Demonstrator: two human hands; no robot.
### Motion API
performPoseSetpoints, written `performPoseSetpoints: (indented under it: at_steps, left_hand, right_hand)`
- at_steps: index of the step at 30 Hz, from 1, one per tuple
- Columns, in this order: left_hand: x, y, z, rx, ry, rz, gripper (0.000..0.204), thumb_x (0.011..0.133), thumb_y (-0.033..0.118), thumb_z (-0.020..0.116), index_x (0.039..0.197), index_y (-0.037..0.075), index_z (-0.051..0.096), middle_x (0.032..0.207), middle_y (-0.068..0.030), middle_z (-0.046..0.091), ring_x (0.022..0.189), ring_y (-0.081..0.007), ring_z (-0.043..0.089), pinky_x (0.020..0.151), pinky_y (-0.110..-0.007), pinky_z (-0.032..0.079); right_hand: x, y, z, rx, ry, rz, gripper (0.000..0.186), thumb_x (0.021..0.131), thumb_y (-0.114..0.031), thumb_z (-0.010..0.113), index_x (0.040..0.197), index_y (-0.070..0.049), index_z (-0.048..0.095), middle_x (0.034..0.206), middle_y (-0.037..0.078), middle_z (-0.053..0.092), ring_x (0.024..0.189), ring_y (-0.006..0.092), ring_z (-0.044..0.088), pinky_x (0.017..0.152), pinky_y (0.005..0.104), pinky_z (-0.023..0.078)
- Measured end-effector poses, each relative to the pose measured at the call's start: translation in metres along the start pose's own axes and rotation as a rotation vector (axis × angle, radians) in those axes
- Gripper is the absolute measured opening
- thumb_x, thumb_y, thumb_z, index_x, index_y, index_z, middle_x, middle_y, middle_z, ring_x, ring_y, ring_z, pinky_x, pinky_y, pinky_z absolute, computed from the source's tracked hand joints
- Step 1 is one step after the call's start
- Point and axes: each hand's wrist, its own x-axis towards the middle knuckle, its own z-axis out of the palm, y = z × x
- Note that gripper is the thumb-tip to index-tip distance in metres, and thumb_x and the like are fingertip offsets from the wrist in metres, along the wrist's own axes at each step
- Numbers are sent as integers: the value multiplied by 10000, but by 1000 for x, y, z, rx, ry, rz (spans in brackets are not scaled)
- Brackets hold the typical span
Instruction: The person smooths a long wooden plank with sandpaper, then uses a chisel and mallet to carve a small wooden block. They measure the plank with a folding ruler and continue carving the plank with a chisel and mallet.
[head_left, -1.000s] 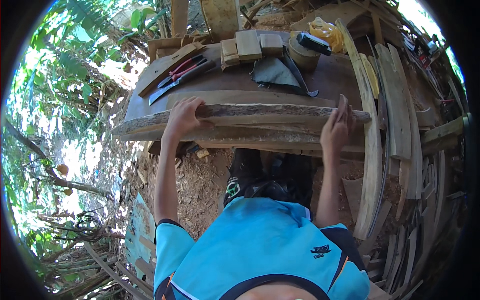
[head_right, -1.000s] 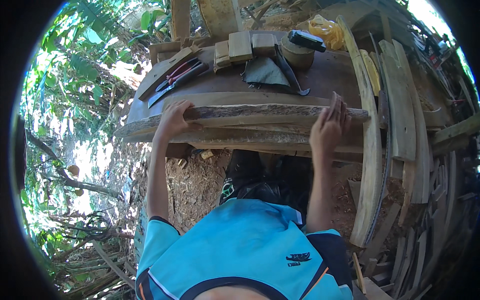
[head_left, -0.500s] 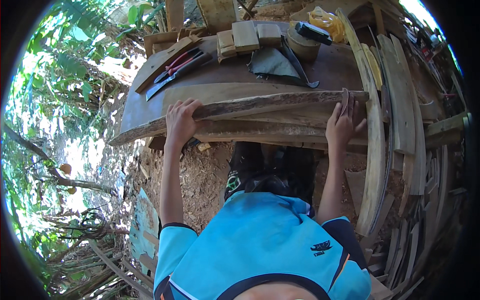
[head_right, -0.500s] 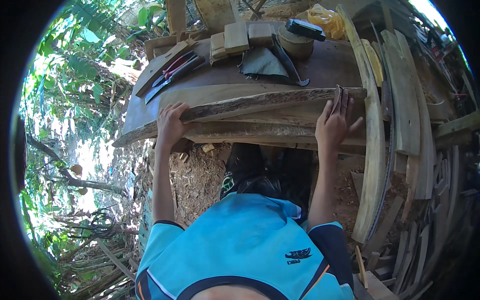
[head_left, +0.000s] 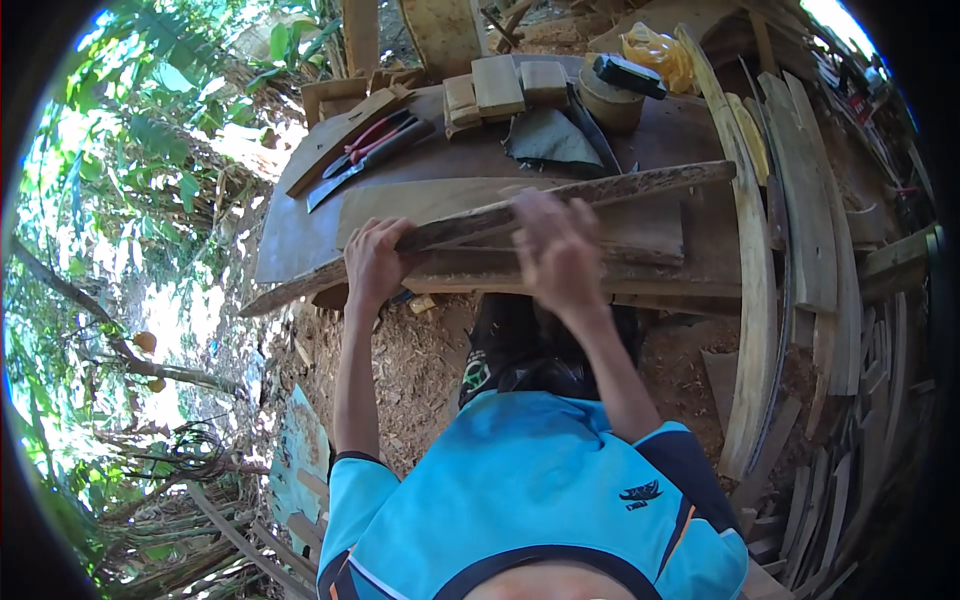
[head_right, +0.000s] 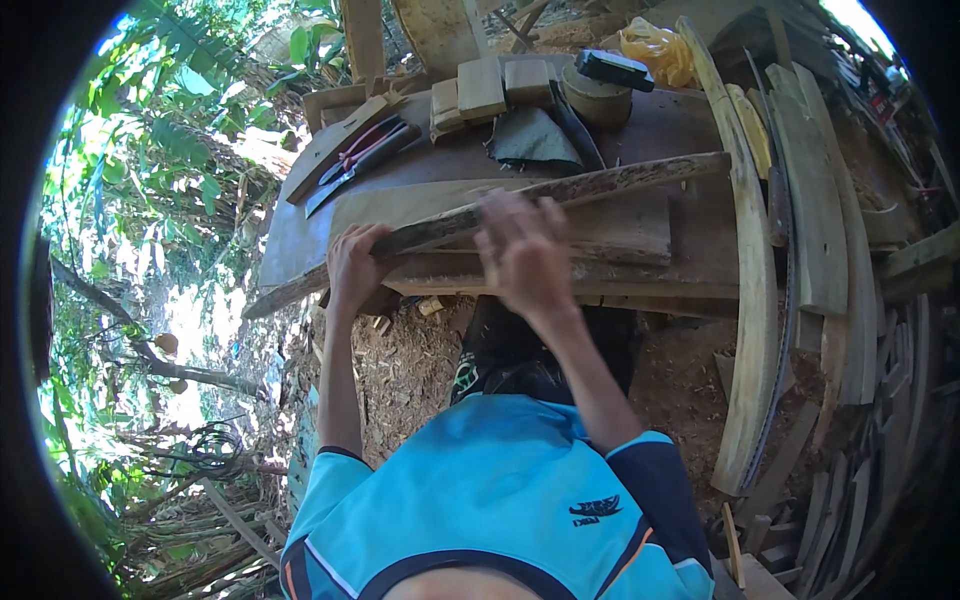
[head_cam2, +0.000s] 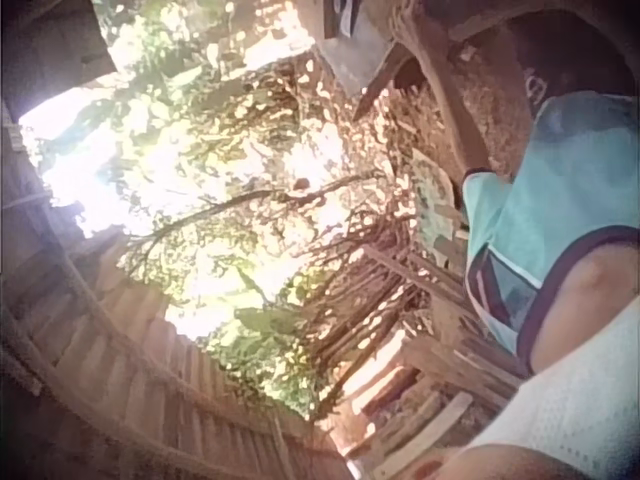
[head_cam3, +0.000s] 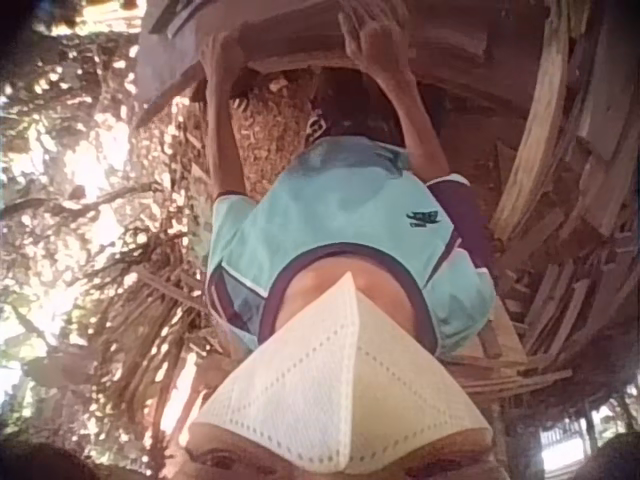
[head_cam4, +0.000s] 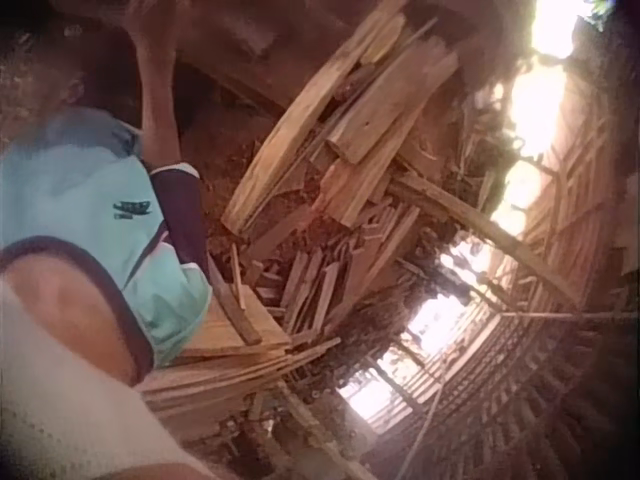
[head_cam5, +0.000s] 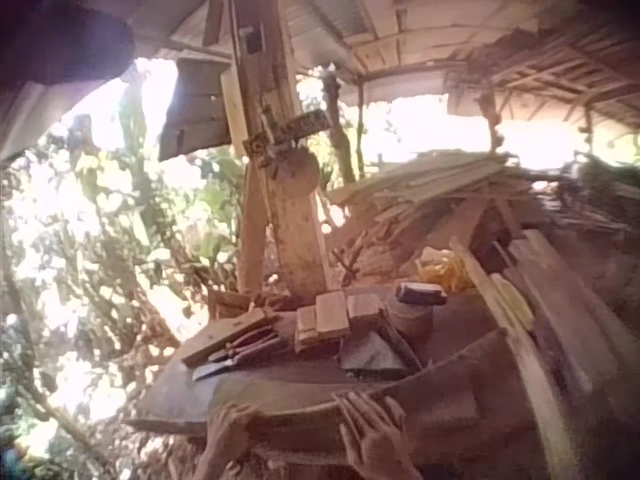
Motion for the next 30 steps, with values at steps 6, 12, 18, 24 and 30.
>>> performPoseSetpoints:
  at_steps: [6, 12, 18, 24, 30]
  left_hand:
    - [12, -11, 15, 87, 177, 60, 342, 627, 234, 742, 946, 158, 647, 938, 12, 640, 895, -207, 551, 820, -346, 389]
    - [22, -25, 16, 63, 181, 194, 419, 626, 243, 736, 1023, 165, 628, 969, 8, 633, 943, -207, 537, 827, -357, 382]
    - [23, -28, 19, 22, 185, 177, 382, 602, 280, 756, 941, 140, 648, 870, 3, 637, 874, -200, 558, 817, -344, 383]
    - [37, -36, 10, -72, 41, 171, 380, 567, 338, 778, 837, 105, 648, 780, -44, 630, 818, -207, 567, 811, -339, 363]
    - [43, -27, 7, -77, -9, 152, 483, 583, 496, 743, 811, 80, 649, 759, -80, 638, 788, -245, 579, 771, -361, 395]
  right_hand:
    - [24, 90, -58, -196, 171, 206, 301, 913, -256, 447, 1044, -40, 610, 1017, 116, 603, 953, 286, 564, 837, 398, 386]
    - [14, 102, -55, -411, 98, 168, 277, 903, -275, 466, 994, -66, 624, 1002, 97, 591, 942, 281, 547, 845, 395, 366]
    - [8, 98, -51, -406, 135, 158, 269, 886, -309, 494, 926, -83, 634, 924, 61, 608, 891, 248, 563, 794, 376, 372]
    - [16, 109, -59, -278, 109, 190, 236, 858, -290, 541, 797, -71, 605, 767, 84, 612, 762, 278, 581, 718, 370, 392]
    - [34, 99, -61, -105, 48, 260, 184, 819, -207, 597, 791, -25, 586, 764, 107, 606, 742, 288, 585, 705, 399, 412]
